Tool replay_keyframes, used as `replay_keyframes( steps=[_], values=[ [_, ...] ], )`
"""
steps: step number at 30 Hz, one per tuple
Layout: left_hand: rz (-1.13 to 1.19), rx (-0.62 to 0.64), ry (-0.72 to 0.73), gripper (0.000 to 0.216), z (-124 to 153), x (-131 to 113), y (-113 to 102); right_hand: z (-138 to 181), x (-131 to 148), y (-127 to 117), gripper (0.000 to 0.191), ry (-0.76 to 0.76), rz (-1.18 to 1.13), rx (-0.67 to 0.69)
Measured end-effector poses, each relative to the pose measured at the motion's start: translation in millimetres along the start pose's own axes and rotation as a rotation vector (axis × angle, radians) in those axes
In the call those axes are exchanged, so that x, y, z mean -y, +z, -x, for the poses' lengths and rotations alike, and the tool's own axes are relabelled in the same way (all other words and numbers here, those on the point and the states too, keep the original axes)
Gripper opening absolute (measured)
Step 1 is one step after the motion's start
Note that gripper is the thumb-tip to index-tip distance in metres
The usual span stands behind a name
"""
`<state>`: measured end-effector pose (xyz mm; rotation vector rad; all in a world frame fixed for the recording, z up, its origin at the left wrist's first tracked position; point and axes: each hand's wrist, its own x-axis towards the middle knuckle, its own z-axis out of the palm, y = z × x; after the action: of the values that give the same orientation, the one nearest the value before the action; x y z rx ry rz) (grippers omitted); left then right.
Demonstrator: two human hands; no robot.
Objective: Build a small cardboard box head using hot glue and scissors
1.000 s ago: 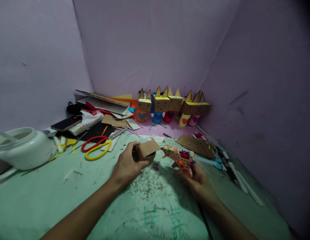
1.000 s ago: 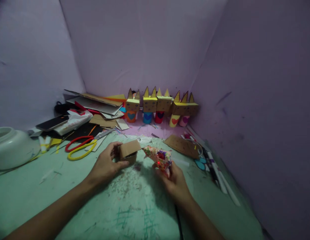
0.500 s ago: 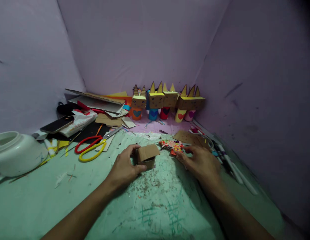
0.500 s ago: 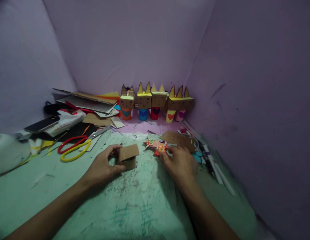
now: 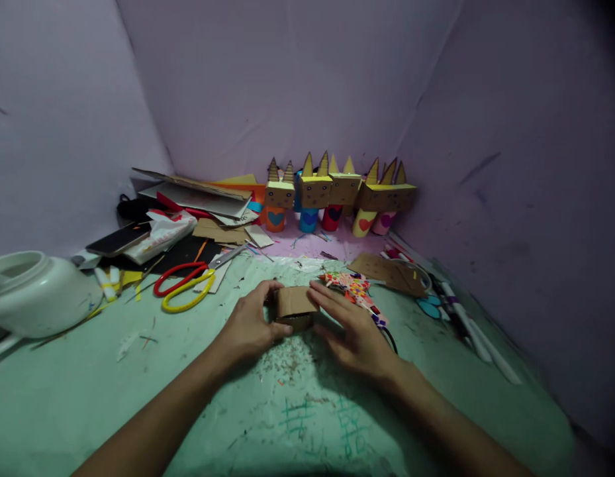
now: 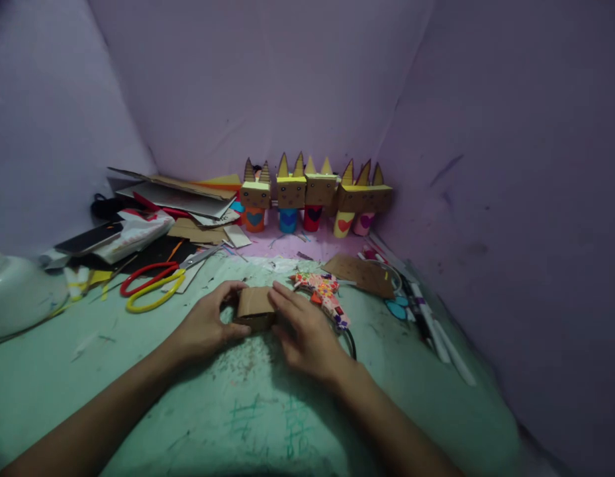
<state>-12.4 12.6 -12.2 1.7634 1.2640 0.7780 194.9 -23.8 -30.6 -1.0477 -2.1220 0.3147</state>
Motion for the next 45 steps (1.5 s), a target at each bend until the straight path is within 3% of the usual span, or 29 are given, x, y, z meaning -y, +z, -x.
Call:
replay_keyframes(
  steps=[11,16,20,29,33,35,39,45],
  values=[
    [0.057,0.019,0.074,0.056,-1.6,9.5,2.6,5.0,5.6,4.8,0.048,-0.075,0.162,-0.077],
    [0.093,0.057,0.071,0.057,-2.6,9.6,2.0,-0.5,6.0,8.9,0.033,-0.184,0.275,-0.214],
    [0.105,0.052,0.079,0.055,-3.2,10.7,2.4,-5.0,10.0,13.2,0.029,-0.281,0.238,-0.283],
    [0.108,0.039,0.064,0.058,-4.1,10.7,3.6,-11.2,15.9,21.3,0.021,-0.275,0.201,-0.367],
    [0.008,0.026,0.101,0.057,-2.8,11.5,3.6,-12.6,19.0,21.9,0.02,-0.285,0.249,-0.379],
    [-0.124,-0.002,0.18,0.061,1.0,9.3,0.9,-12.4,20.5,21.9,0.02,-0.291,0.269,-0.385],
    [-0.33,-0.056,0.503,0.071,11.4,4.1,-7.5,-11.2,20.9,22.3,0.019,-0.294,0.287,-0.389],
    [-0.269,-0.048,0.686,0.034,8.5,20.1,-9.0,-10.8,19.1,23.0,0.021,-0.293,0.289,-0.388]
  ],
)
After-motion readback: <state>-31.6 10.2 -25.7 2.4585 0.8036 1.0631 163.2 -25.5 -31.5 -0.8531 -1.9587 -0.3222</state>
